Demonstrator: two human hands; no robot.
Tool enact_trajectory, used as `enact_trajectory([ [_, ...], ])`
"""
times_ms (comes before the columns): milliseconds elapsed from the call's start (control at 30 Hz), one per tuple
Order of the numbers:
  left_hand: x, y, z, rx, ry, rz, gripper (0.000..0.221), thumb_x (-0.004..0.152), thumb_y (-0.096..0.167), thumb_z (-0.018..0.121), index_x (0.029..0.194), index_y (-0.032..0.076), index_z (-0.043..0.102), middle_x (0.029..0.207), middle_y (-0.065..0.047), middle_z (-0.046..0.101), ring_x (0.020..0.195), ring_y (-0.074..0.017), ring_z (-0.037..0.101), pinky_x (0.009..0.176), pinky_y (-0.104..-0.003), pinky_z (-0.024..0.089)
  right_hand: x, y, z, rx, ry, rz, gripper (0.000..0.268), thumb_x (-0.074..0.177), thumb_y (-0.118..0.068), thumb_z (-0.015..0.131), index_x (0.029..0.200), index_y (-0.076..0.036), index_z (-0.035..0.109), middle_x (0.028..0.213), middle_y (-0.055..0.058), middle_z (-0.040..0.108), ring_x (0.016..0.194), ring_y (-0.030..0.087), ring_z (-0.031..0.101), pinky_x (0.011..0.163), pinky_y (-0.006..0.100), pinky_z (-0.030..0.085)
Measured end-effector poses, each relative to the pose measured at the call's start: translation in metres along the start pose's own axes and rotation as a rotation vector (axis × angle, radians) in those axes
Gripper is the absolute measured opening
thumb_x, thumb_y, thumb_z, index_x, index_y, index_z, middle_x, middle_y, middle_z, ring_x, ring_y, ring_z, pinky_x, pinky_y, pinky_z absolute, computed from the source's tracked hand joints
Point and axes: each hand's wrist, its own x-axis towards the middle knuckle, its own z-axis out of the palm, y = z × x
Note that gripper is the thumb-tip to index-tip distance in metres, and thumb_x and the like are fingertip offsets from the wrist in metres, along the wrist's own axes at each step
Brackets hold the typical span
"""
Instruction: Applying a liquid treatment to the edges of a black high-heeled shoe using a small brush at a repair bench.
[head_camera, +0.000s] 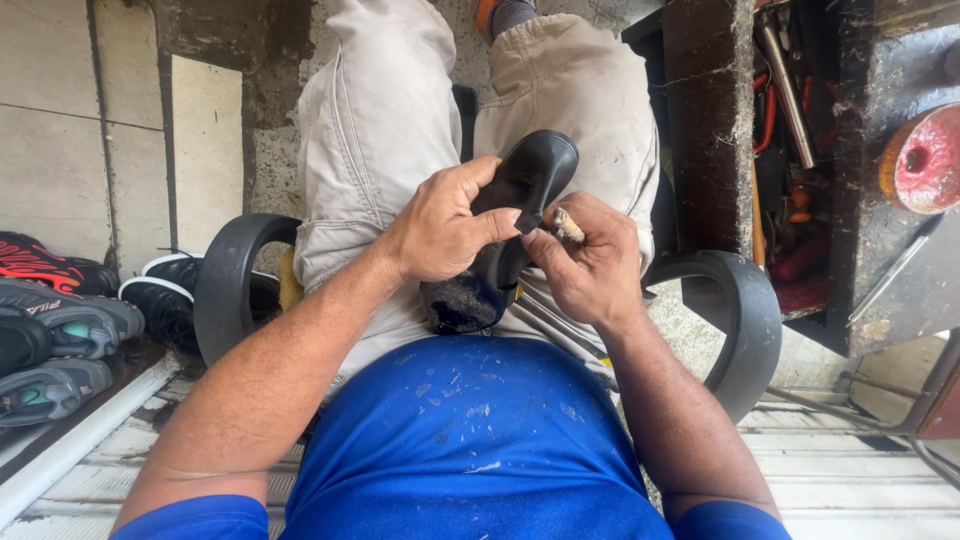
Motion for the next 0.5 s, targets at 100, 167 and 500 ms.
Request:
enact_trajectory([
  [100,0.0,0.0,0.0,-0.001,-0.024,-0.001,0.013,0.09,0.02,0.074,0.1,0.013,0.069,0.074,-0.003,0.065,0.077,-0.0138,0.059,0.072,-0.032,0.055,0.002,0.002,-0.002,0.01,-0.016,0.013,0.017,0.091,-0.017,0.082,0.081,-0.009,0.07,0.07,0.007,0.058,0.059,0.01,0.046,0.052,0.027,0.039],
  [167,0.005,-0.009,-0.001,-0.003,-0.039,0.002,0.015,0.091,0.021,0.076,0.101,0.013,0.069,0.075,-0.002,0.066,0.075,-0.0126,0.059,0.071,-0.03,0.055,0.003,0.007,-0.004,0.021,-0.032,0.035,0.016,0.091,-0.018,0.081,0.081,-0.009,0.071,0.069,0.007,0.059,0.059,0.012,0.047,0.053,0.028,0.039],
  [500,0.008,-0.016,-0.004,-0.057,0.089,0.115,0.06,0.089,0.03,0.085,0.131,0.008,0.047,0.104,-0.012,0.068,0.083,-0.0167,0.065,0.074,-0.03,0.054,-0.006,0.008,-0.018,0.448,-0.123,0.124,0.028,0.094,-0.017,0.062,0.105,0.004,0.076,0.08,0.016,0.065,0.062,0.014,0.059,0.05,0.022,0.041],
])
